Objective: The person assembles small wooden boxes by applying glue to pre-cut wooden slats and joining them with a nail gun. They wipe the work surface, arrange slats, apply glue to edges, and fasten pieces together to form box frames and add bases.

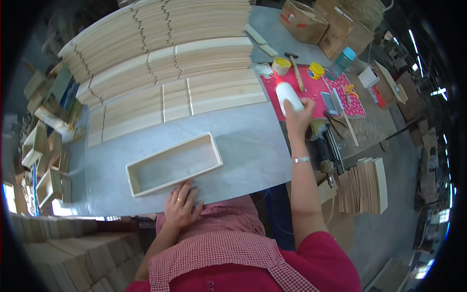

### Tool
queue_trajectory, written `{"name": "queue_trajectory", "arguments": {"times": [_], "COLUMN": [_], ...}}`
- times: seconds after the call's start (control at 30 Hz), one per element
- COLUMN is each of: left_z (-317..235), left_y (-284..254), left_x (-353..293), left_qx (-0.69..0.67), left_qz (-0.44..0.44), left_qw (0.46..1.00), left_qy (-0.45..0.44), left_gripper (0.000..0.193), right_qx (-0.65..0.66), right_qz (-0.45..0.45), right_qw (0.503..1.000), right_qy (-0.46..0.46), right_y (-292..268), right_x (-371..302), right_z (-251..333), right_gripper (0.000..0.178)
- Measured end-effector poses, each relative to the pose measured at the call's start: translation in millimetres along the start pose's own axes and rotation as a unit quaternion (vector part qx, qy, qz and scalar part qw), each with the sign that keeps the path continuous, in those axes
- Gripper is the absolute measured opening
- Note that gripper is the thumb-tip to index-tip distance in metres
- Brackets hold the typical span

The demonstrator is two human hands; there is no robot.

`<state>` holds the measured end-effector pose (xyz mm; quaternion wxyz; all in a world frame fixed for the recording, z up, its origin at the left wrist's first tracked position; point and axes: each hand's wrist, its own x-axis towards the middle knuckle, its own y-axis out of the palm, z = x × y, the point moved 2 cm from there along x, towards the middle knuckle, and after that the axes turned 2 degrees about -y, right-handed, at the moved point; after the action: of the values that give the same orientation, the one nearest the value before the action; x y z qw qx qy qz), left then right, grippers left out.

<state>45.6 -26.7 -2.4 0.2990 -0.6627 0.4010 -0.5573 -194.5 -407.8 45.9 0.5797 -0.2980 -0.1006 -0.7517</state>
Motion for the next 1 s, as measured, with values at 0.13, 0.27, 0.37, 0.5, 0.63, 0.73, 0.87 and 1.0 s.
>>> {"name": "queue_trajectory", "arguments": {"times": [0.13, 0.27, 0.37, 0.5, 0.63, 0.73, 0.87, 1.0], "left_z": [1.1, -0.6, -0.2, 0.7, 0.8, -0.9, -3.8, -4.5], "left_y": [2.4, 2.0, 8.9, 8.7, 8.6, 8.4, 8.1, 7.6], "left_x": [-0.6, -14.1, -8.8, -7.3, -10.9, -3.9, -0.2, -1.4], "left_qx": [-0.003, 0.008, 0.004, -0.002, -0.015, -0.013, -0.018, -0.012], "left_qz": [0.008, 0.04, 0.044, 0.039, 0.046, 0.065, 0.067, 0.068], "left_qw": [1.0, 0.999, 0.999, 0.999, 0.999, 0.998, 0.998, 0.997], "left_qy": [0.0, -0.018, 0.003, 0.014, 0.0, 0.005, 0.012, 0.019], "left_gripper": [0.043, 0.045, 0.044, 0.045, 0.044, 0.044, 0.045, 0.046], "right_qx": [-0.135, -0.303, -0.311, -0.163, -0.241, -0.469, -0.424, -0.395], "right_qz": [-0.03, 0.204, 0.137, -0.016, -0.169, -0.083, 0.117, 0.058], "right_qw": [0.981, 0.931, 0.94, 0.985, 0.938, 0.818, 0.75, 0.738], "right_qy": [-0.135, 0.024, -0.017, -0.046, 0.181, 0.322, 0.494, 0.544], "right_y": [53.0, 70.0, 55.0, -82.8, -271.2, -372.4, -343.0, -296.0], "right_x": [51.5, 63.8, 66.8, 30.5, -34.7, -131.5, -237.6, -245.8], "right_z": [-56.0, -41.3, -42.3, -2.2, -56.6, -154.4, -211.5, -197.6], "right_gripper": [0.056, 0.047, 0.036, 0.021, 0.036, 0.061, 0.107, 0.129]}}
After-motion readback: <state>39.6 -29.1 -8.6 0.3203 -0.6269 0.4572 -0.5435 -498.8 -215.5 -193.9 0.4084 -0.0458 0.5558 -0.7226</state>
